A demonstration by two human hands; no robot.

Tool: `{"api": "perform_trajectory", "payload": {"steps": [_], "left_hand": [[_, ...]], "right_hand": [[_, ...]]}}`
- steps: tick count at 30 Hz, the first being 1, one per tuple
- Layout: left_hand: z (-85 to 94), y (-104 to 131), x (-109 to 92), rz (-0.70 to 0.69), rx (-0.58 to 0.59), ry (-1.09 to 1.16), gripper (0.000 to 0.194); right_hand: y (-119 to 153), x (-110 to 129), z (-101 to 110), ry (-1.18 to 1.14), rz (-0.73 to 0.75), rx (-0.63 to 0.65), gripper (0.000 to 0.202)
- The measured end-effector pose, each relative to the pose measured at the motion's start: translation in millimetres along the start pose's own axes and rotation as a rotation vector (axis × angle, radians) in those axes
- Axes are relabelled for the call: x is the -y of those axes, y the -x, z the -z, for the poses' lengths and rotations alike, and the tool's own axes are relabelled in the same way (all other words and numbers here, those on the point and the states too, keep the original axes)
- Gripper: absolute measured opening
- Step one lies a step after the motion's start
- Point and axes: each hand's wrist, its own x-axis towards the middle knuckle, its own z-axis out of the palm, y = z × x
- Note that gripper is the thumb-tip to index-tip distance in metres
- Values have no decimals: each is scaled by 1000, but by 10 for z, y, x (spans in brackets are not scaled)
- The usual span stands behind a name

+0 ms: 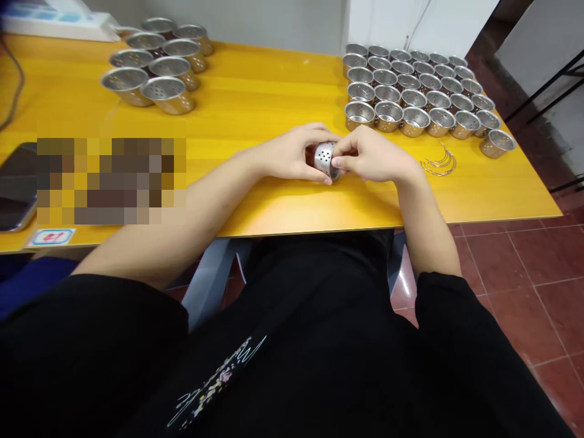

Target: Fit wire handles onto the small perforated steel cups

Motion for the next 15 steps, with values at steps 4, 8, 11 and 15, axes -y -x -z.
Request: {"api": "perform_trajectory", "payload": {"steps": [4,8,11,15], "left_hand": [[-22,4,55,15,0,-11,103],[-51,5,54,32,-38,17,110],[-77,-6,-25,48,-51,55,89],[-95,-26,-123,63,-52,89,60]], "right_hand": [[1,9,-5,14,33,-22,30],[1,14,-41,-1,44,-42,33],[7,35,-73,-47,45,-104,28],[24,90,-80,-77,36,-160,26]]}}
